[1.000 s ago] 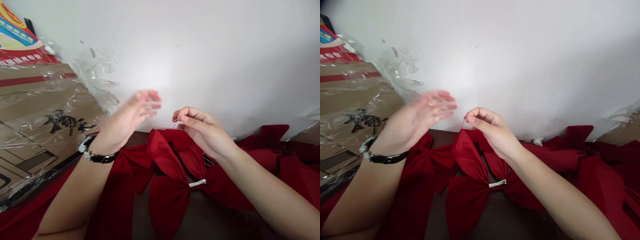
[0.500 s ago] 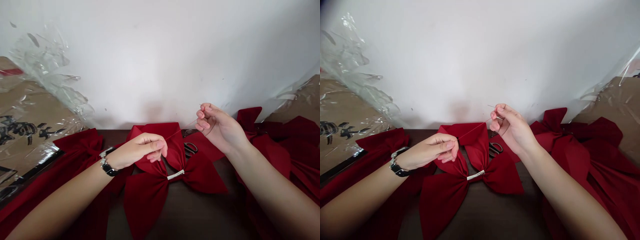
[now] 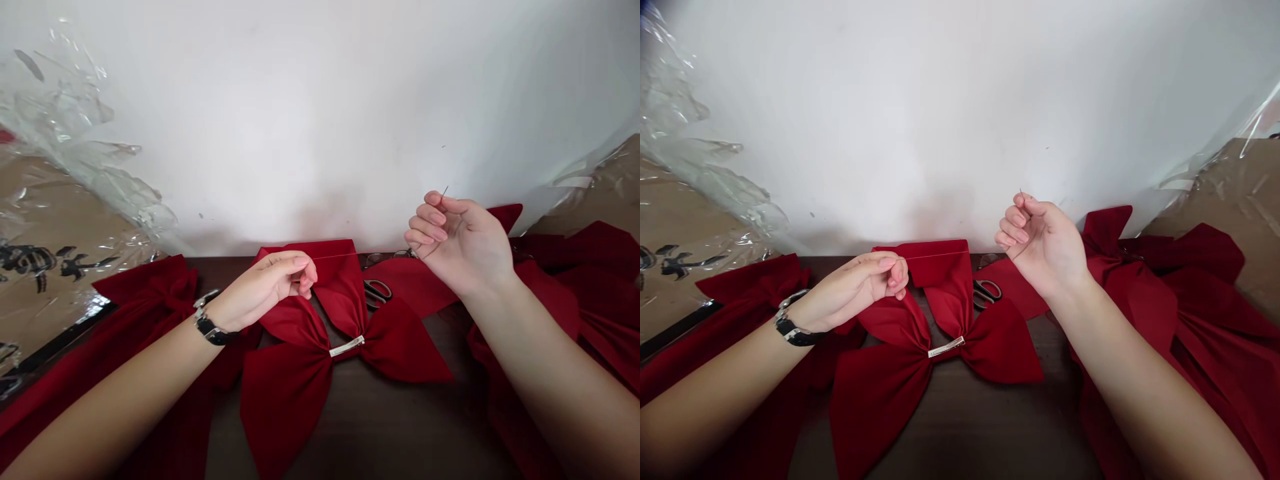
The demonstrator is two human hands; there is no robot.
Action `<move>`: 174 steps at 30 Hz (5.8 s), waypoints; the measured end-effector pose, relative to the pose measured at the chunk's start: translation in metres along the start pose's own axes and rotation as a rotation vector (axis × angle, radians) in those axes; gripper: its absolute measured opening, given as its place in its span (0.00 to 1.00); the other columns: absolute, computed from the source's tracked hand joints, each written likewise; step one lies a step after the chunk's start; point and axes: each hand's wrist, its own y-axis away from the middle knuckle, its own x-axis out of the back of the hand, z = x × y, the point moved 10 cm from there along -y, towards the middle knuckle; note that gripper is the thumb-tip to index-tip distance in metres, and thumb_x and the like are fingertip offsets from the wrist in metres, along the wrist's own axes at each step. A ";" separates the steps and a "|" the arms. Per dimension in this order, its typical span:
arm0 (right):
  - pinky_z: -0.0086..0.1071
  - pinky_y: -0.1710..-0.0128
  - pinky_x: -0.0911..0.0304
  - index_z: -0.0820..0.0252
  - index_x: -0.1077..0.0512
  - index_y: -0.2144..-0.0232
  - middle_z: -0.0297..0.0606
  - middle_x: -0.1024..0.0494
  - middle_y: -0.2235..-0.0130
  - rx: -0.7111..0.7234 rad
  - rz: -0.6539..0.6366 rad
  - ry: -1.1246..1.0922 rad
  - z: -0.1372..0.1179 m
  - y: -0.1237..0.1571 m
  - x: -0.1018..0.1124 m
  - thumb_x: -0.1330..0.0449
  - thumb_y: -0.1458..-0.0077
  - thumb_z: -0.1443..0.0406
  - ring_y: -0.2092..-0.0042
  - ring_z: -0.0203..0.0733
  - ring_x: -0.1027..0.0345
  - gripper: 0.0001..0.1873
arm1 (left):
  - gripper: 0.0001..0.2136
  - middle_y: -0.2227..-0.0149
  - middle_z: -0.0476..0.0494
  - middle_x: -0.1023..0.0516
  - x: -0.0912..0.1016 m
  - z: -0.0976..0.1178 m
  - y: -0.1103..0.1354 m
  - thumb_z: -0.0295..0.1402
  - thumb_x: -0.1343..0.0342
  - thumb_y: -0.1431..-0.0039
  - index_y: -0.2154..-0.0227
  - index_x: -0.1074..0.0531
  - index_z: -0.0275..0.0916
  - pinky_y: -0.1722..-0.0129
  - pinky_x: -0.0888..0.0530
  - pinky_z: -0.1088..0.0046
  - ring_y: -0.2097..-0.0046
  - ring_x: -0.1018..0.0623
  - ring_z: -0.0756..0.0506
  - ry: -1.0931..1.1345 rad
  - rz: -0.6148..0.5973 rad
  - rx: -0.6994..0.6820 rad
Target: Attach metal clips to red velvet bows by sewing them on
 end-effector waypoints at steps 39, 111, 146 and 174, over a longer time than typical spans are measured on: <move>0.36 0.58 0.50 0.59 0.29 0.69 0.29 0.26 0.74 0.080 -1.127 1.181 0.133 0.070 -0.086 0.48 0.45 0.74 0.76 0.31 0.45 0.10 | 0.17 0.72 0.50 0.33 -0.060 -0.044 0.007 0.43 0.35 0.51 0.75 0.37 0.38 0.71 0.39 0.75 0.71 0.36 0.50 -0.997 -0.321 -0.277; 0.35 0.56 0.31 0.59 0.36 0.64 0.34 0.25 0.67 -0.473 -0.671 -0.071 0.103 0.082 -0.104 0.44 0.38 0.58 0.65 0.35 0.24 0.10 | 0.11 0.62 0.51 0.19 -0.063 0.065 0.069 0.26 0.37 0.48 0.65 0.21 0.53 0.48 0.34 0.60 0.58 0.24 0.43 -1.310 0.247 -1.050; 0.25 0.79 0.46 0.58 0.38 0.69 0.29 0.31 0.78 0.876 -0.256 1.270 0.025 0.096 -0.107 0.49 0.38 0.70 0.80 0.30 0.43 0.07 | 0.14 0.77 0.54 0.27 -0.018 -0.027 0.022 0.32 0.33 0.51 0.69 0.34 0.39 0.78 0.38 0.83 0.75 0.32 0.55 0.280 0.304 0.001; 0.29 0.69 0.26 0.64 0.28 0.56 0.43 0.19 0.66 1.105 -0.282 1.036 0.016 0.109 -0.103 0.45 0.45 0.77 0.68 0.38 0.25 0.15 | 0.13 0.70 0.51 0.20 -0.014 -0.021 0.025 0.27 0.33 0.50 0.63 0.30 0.38 0.72 0.25 0.83 0.70 0.23 0.55 0.315 0.295 -0.027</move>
